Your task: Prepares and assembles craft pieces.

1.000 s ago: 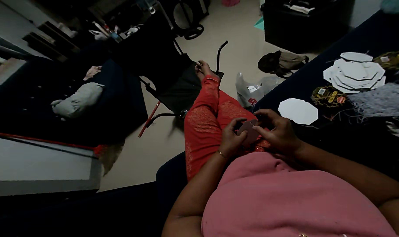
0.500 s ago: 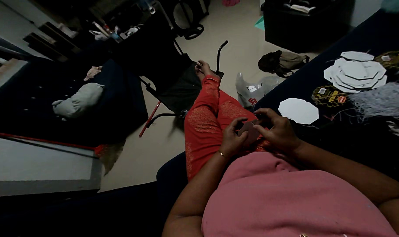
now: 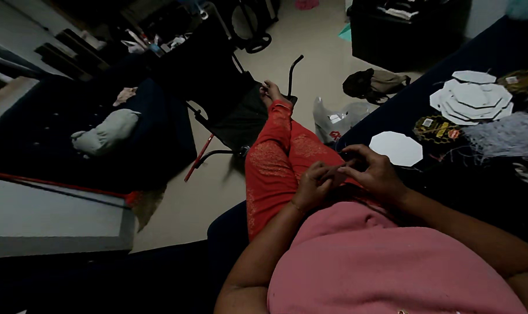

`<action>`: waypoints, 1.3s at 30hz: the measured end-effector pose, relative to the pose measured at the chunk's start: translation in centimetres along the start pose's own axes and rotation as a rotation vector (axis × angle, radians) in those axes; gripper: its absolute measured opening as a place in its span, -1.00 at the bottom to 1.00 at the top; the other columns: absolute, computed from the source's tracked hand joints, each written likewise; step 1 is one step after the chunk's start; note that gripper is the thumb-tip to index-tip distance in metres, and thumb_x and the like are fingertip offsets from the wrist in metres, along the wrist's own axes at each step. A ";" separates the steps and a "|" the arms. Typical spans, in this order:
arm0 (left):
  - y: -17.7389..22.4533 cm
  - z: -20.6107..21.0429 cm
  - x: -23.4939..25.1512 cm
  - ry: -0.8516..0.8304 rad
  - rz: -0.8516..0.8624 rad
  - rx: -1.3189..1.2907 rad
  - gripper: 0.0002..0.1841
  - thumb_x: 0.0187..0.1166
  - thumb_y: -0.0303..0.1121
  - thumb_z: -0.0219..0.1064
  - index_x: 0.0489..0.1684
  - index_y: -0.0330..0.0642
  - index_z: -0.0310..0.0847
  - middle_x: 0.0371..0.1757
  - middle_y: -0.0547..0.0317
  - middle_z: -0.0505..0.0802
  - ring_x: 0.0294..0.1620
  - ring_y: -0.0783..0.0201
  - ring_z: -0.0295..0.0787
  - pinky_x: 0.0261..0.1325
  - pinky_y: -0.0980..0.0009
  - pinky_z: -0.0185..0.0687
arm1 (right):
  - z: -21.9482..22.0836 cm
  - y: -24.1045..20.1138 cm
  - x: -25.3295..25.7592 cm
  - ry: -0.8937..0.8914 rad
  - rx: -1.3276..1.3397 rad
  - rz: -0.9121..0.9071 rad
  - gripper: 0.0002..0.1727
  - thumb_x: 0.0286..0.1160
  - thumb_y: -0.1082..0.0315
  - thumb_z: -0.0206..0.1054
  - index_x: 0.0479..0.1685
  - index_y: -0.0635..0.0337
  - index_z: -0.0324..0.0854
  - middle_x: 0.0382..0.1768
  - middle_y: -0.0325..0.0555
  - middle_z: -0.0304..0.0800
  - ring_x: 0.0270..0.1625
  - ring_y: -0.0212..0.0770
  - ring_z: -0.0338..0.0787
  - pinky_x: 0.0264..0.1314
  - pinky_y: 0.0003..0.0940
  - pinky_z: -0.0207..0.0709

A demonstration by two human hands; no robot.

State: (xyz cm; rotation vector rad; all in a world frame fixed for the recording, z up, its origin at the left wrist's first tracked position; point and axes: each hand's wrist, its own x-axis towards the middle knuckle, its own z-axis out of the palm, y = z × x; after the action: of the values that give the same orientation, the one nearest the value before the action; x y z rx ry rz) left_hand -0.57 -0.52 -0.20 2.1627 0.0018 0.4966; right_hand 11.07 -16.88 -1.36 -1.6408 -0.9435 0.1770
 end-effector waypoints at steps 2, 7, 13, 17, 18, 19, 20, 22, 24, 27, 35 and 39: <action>-0.3 0.1 -0.1 0.033 0.097 0.056 -0.80 0.44 -0.61 0.34 -0.09 -0.43 0.84 -0.16 -0.13 0.82 -0.11 0.26 0.76 0.10 0.42 0.68 | -0.9 -0.5 0.3 -0.075 0.105 0.190 -0.57 0.59 0.19 0.41 0.29 0.30 0.60 -0.32 -0.16 0.83 -0.32 -0.38 0.83 -0.14 -0.40 0.77; -0.6 0.2 0.0 0.065 0.339 0.196 -0.82 0.48 -0.61 0.37 -0.09 -0.35 0.88 -0.06 -0.26 0.82 0.01 0.10 0.81 0.23 0.33 0.72 | -2.1 -0.4 1.3 -0.292 0.320 0.527 -0.27 0.49 0.22 0.49 0.64 0.25 0.33 0.02 -0.08 0.83 -0.06 -0.33 0.81 0.02 -0.35 0.71; -1.3 0.2 -0.1 0.048 0.338 0.207 -0.63 0.30 -0.59 0.50 0.13 -0.44 0.79 0.29 -0.46 0.73 0.36 -0.24 0.70 0.50 0.04 0.57 | -1.5 0.3 1.4 -0.149 0.412 0.460 -0.50 0.28 0.57 0.53 0.28 0.32 0.60 -0.17 -0.12 0.85 -0.20 -0.34 0.84 -0.04 -0.39 0.77; -1.4 -0.3 -0.2 -0.062 -0.012 -0.060 0.22 0.03 -0.07 0.74 0.68 -0.69 0.10 0.62 -0.48 0.44 0.59 -0.10 0.48 0.57 0.15 0.49 | -1.3 1.2 1.1 0.017 0.307 0.357 -0.76 0.48 0.45 0.45 0.06 0.28 0.65 -0.37 -0.21 0.84 -0.40 -0.44 0.78 -0.23 -0.47 0.71; -1.2 -0.4 -0.1 -0.089 -0.112 -0.155 0.25 0.04 -0.17 0.73 0.73 -0.67 -0.04 0.57 -0.44 0.49 0.52 0.00 0.56 0.51 0.23 0.57 | -1.3 1.3 1.0 0.044 0.258 0.327 -0.82 0.52 0.41 0.42 0.01 0.28 0.66 -0.37 -0.23 0.82 -0.42 -0.47 0.75 -0.26 -0.49 0.69; -0.9 -0.4 0.0 -0.103 -0.186 -0.214 0.17 0.14 -0.31 0.68 0.76 -0.64 -0.08 0.48 -0.40 0.59 0.42 0.08 0.66 0.44 0.27 0.62 | -1.2 1.5 0.9 0.067 0.212 0.298 -0.85 0.56 0.39 0.40 -0.04 0.27 0.68 -0.38 -0.24 0.80 -0.45 -0.49 0.71 -0.30 -0.52 0.65; -0.6 -0.4 0.2 -0.103 -0.227 -0.230 0.02 0.28 -0.42 0.58 0.75 -0.62 -0.02 0.34 -0.35 0.69 0.28 0.16 0.74 0.37 0.31 0.67 | -1.0 1.6 0.8 0.086 0.164 0.265 -0.87 0.58 0.37 0.38 -0.09 0.26 0.70 -0.40 -0.25 0.78 -0.47 -0.51 0.67 -0.34 -0.55 0.61; -0.2 -0.4 0.4 -0.070 -0.270 -0.215 -0.27 0.47 -0.52 0.41 0.67 -0.58 0.20 0.16 -0.24 0.79 0.08 0.28 0.79 0.27 0.38 0.69 | -0.8 1.7 0.7 0.133 0.082 0.195 -0.86 0.59 0.35 0.37 -0.14 0.25 0.74 -0.41 -0.25 0.77 -0.47 -0.53 0.66 -0.33 -0.56 0.60; -0.2 -0.4 0.5 -0.021 -0.279 -0.211 -0.38 0.49 -0.57 0.36 0.60 -0.56 0.33 0.11 -0.19 0.82 0.01 0.32 0.80 0.20 0.41 0.72 | -0.7 1.9 0.6 0.195 0.028 0.116 -0.84 0.58 0.35 0.36 -0.16 0.27 0.75 -0.39 -0.21 0.79 -0.43 -0.52 0.70 -0.29 -0.55 0.64; -0.3 -0.3 0.4 0.027 -0.268 -0.202 -0.47 0.47 -0.60 0.34 0.48 -0.56 0.45 0.12 -0.18 0.82 0.03 0.32 0.81 0.19 0.41 0.72 | -0.7 2.1 0.7 0.264 -0.052 -0.051 -0.82 0.56 0.35 0.35 -0.16 0.31 0.75 -0.25 -0.11 0.80 -0.31 -0.50 0.72 -0.18 -0.58 0.64; 0.0 0.0 0.2 0.064 -0.087 -0.002 -0.69 0.42 -0.60 0.37 0.11 -0.54 0.72 0.01 -0.18 0.86 0.02 0.25 0.83 0.19 0.38 0.74 | 0.9 1.0 0.0 0.144 -0.088 -0.264 -0.84 0.48 0.44 0.37 -0.13 0.34 0.80 -0.17 -0.02 0.88 -0.14 -0.39 0.85 0.03 -0.54 0.73; -0.1 0.1 0.1 0.069 -0.048 0.008 -0.69 0.41 -0.61 0.37 0.11 -0.53 0.73 -0.03 -0.16 0.86 0.00 0.25 0.83 0.18 0.39 0.73 | 1.3 0.8 -0.1 0.143 -0.073 -0.245 -0.81 0.45 0.44 0.42 -0.07 0.38 0.72 -0.24 -0.03 0.85 -0.24 -0.39 0.82 -0.07 -0.52 0.73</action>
State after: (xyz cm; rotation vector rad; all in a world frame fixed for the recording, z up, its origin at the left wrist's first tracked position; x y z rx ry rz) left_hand -0.41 -0.49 -0.28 2.1473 0.0940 0.5443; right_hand 10.67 -15.93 -2.50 -1.5667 -1.0406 -0.1411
